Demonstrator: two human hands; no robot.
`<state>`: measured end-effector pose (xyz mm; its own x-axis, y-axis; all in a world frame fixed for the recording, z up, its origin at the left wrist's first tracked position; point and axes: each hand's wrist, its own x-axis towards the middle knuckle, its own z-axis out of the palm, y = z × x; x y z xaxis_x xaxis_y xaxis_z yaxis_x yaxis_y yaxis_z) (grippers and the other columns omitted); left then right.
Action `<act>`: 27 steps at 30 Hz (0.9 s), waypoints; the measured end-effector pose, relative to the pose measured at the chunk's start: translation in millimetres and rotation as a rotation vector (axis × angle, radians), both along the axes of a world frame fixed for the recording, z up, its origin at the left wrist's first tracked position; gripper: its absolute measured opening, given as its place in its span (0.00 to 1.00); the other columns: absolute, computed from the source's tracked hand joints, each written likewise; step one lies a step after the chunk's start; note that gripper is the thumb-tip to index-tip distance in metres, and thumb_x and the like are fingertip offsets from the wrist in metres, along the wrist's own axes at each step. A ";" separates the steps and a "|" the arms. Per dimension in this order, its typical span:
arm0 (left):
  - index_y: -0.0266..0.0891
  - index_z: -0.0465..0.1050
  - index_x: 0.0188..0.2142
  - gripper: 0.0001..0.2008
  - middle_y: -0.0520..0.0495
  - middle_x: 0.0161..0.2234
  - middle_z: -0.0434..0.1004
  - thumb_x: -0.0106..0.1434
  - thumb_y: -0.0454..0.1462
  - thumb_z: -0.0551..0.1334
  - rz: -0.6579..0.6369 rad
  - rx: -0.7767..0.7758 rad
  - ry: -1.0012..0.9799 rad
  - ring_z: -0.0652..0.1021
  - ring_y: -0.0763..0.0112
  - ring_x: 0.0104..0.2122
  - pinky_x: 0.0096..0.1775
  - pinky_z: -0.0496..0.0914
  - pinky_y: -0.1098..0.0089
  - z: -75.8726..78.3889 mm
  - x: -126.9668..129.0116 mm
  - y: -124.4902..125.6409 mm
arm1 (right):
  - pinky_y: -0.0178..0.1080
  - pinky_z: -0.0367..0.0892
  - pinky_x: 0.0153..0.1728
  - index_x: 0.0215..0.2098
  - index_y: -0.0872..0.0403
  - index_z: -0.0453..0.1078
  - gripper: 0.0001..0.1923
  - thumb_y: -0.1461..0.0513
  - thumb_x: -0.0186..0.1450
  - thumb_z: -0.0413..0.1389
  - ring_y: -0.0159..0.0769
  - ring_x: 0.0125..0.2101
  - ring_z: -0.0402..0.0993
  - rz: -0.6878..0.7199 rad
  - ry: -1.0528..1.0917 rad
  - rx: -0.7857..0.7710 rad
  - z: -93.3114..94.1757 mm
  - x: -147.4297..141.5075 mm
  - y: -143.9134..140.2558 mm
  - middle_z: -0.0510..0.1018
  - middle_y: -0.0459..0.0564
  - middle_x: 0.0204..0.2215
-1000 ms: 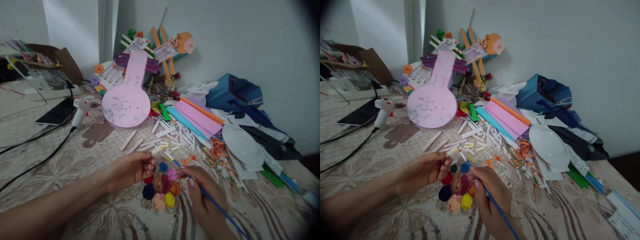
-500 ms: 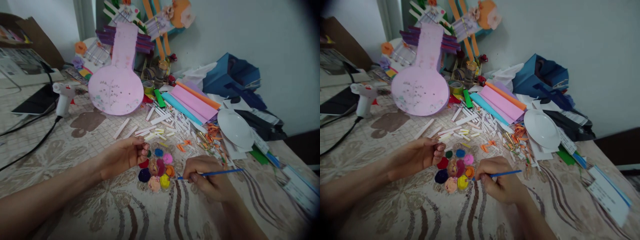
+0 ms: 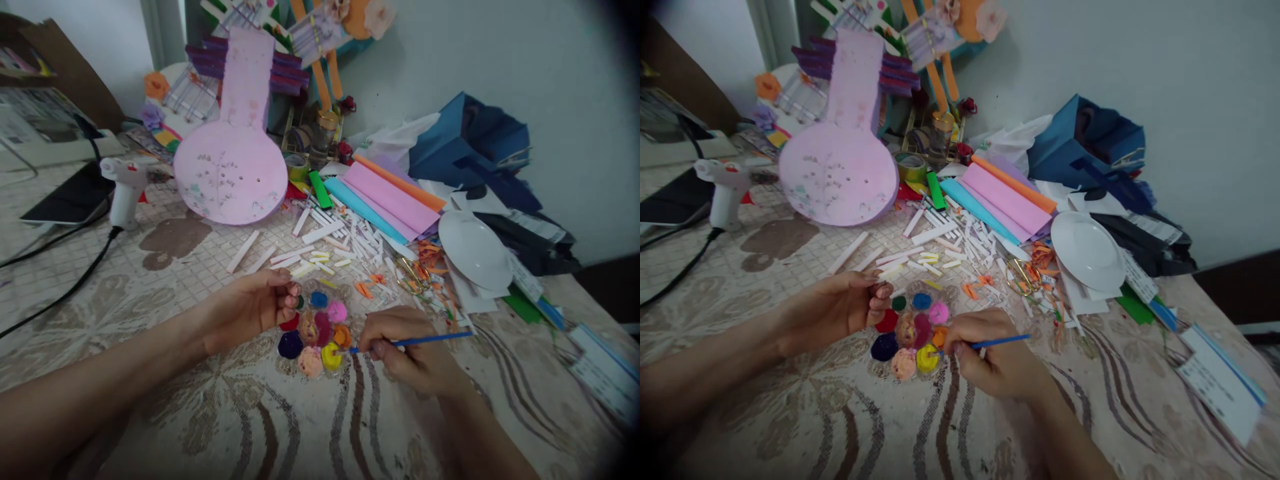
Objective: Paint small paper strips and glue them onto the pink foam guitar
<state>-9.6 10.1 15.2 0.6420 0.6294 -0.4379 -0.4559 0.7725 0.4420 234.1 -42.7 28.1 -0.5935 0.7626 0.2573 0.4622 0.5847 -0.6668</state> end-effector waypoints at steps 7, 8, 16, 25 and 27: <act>0.33 0.66 0.27 0.06 0.48 0.27 0.68 0.60 0.27 0.56 0.002 -0.004 -0.001 0.71 0.78 0.25 0.30 0.70 0.78 -1.0 0.4 0.3 | 0.33 0.57 0.23 0.28 0.54 0.68 0.09 0.67 0.61 0.47 0.27 0.19 0.66 -0.021 0.083 -0.019 -0.6 5.6 -2.7 0.70 0.43 0.18; 0.33 0.66 0.27 0.06 0.48 0.27 0.69 0.60 0.27 0.56 0.003 -0.006 -0.004 0.71 0.78 0.25 0.30 0.70 0.78 -1.0 0.6 0.2 | 0.33 0.58 0.23 0.29 0.54 0.69 0.09 0.67 0.62 0.47 0.27 0.20 0.66 -0.042 0.161 -0.013 -1.1 5.5 -4.0 0.70 0.43 0.18; 0.33 0.67 0.27 0.05 0.48 0.27 0.70 0.59 0.28 0.59 0.008 -0.017 -0.032 0.72 0.79 0.25 0.31 0.70 0.79 -2.5 2.4 -3.6 | 0.41 0.69 0.34 0.42 0.54 0.71 0.15 0.70 0.62 0.48 0.35 0.31 0.73 -0.299 0.437 0.233 -11.8 -16.3 -14.4 0.76 0.48 0.29; 0.31 0.69 0.27 0.06 0.48 0.27 0.69 0.60 0.28 0.58 0.002 -0.040 -0.018 0.71 0.79 0.25 0.31 0.69 0.79 1.1 3.2 -6.6 | 0.38 0.70 0.42 0.50 0.55 0.66 0.20 0.72 0.60 0.50 0.35 0.43 0.72 -0.186 0.230 0.382 -15.7 -27.3 -15.0 0.76 0.52 0.39; 0.30 0.70 0.27 0.06 0.48 0.27 0.69 0.60 0.28 0.58 0.000 -0.047 -0.019 0.71 0.80 0.25 0.31 0.69 0.80 1.4 3.5 -6.6 | 0.38 0.71 0.42 0.50 0.56 0.66 0.20 0.72 0.60 0.50 0.35 0.43 0.72 -0.179 0.209 0.403 -15.3 -29.2 -13.5 0.76 0.52 0.40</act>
<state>-6.1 3.5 16.6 0.6508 0.6081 -0.4546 -0.4636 0.7924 0.3964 204.9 -56.2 12.8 -0.3664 0.6632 0.6526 0.4597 0.7389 -0.4927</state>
